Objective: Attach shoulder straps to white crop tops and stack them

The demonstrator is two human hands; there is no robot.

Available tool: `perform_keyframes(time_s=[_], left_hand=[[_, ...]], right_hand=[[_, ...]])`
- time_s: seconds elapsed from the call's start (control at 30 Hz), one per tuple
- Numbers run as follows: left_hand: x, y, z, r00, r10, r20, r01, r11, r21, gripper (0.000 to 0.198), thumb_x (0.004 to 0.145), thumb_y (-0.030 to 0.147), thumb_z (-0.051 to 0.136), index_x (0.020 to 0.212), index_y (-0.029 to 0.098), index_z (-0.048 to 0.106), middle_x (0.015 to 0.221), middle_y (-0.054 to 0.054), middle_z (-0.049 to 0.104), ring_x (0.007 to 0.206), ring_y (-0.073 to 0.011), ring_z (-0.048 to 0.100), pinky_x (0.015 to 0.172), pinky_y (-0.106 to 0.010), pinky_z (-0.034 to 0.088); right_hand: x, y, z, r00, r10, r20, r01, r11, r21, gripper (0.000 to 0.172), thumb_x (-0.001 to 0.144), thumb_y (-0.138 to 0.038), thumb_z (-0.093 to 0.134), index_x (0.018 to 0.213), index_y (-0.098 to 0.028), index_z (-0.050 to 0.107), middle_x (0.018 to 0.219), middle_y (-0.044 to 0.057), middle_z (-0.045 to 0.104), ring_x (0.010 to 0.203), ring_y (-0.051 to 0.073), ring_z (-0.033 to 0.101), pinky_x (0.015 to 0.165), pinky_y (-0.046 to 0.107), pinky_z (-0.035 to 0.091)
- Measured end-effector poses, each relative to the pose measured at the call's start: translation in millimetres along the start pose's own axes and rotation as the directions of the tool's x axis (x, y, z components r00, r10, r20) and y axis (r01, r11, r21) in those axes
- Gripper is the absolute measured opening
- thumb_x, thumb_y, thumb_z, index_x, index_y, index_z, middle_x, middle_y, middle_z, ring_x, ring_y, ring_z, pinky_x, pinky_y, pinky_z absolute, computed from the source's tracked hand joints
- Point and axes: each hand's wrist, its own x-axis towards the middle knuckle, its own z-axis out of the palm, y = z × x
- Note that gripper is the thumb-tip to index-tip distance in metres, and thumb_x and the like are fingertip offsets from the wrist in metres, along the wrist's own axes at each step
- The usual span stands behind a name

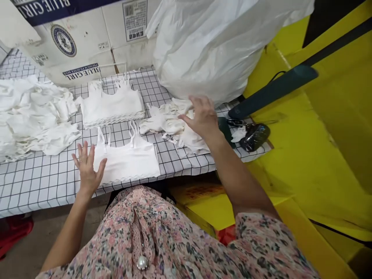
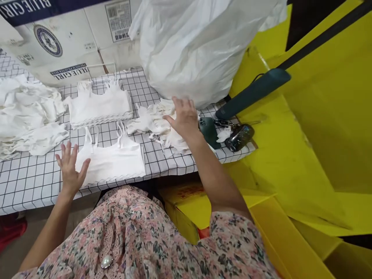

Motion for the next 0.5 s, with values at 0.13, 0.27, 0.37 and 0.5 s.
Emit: perform_keyframes(time_s=[0.13, 0.27, 0.37, 0.5], left_hand=[[31.6, 18.0, -12.0, 0.985, 0.168, -0.047, -0.169, 0.985, -0.016, 0.052, 0.105, 0.035, 0.066, 0.156, 0.029, 0.057, 0.167, -0.013, 0.052, 0.165, -0.0337, 0.035, 0.139, -0.065, 0.009], [48.2, 14.5, -27.3, 0.987, 0.147, -0.072, -0.155, 0.979, -0.134, 0.034, 0.105, 0.032, 0.066, 0.138, 0.026, 0.072, 0.145, -0.011, 0.073, 0.146, -0.0306, 0.063, 0.132, -0.057, 0.041], [69.0, 18.4, -29.7, 0.996, 0.08, -0.029, -0.085, 0.961, -0.262, 0.03, 0.103, 0.036, 0.067, 0.128, 0.023, 0.078, 0.128, -0.01, 0.081, 0.122, -0.0271, 0.078, 0.11, -0.046, 0.062], [113.6, 63.3, -23.2, 0.99, 0.075, 0.123, 0.001, 0.847, -0.531, 0.03, 0.097, 0.042, 0.072, 0.116, 0.022, 0.083, 0.118, -0.009, 0.084, 0.113, -0.0268, 0.08, 0.107, -0.045, 0.065]], right_hand=[[59.9, 17.5, -3.9, 0.996, 0.064, 0.065, -0.07, 0.993, 0.093, 0.021, 0.095, -0.023, 0.058, 0.103, -0.012, 0.074, 0.124, 0.024, 0.071, 0.126, 0.041, 0.059, 0.111, 0.056, 0.043], [96.0, 48.3, -34.3, 0.904, 0.252, -0.346, -0.046, 0.861, 0.506, 0.03, 0.103, -0.049, 0.048, 0.085, -0.026, 0.058, 0.103, 0.017, 0.07, 0.108, 0.033, 0.06, 0.104, 0.048, 0.046], [118.3, 57.2, -76.0, 0.772, 0.331, -0.542, 0.083, 0.793, 0.603, 0.044, 0.105, -0.066, 0.034, 0.084, -0.03, 0.045, 0.095, 0.011, 0.062, 0.101, 0.028, 0.056, 0.1, 0.045, 0.047], [134.3, 33.3, -133.2, 0.789, 0.246, -0.563, 0.26, 0.697, 0.668, 0.05, 0.097, -0.077, 0.052, 0.082, -0.03, 0.046, 0.085, 0.004, 0.058, 0.092, 0.025, 0.055, 0.09, 0.041, 0.048]])
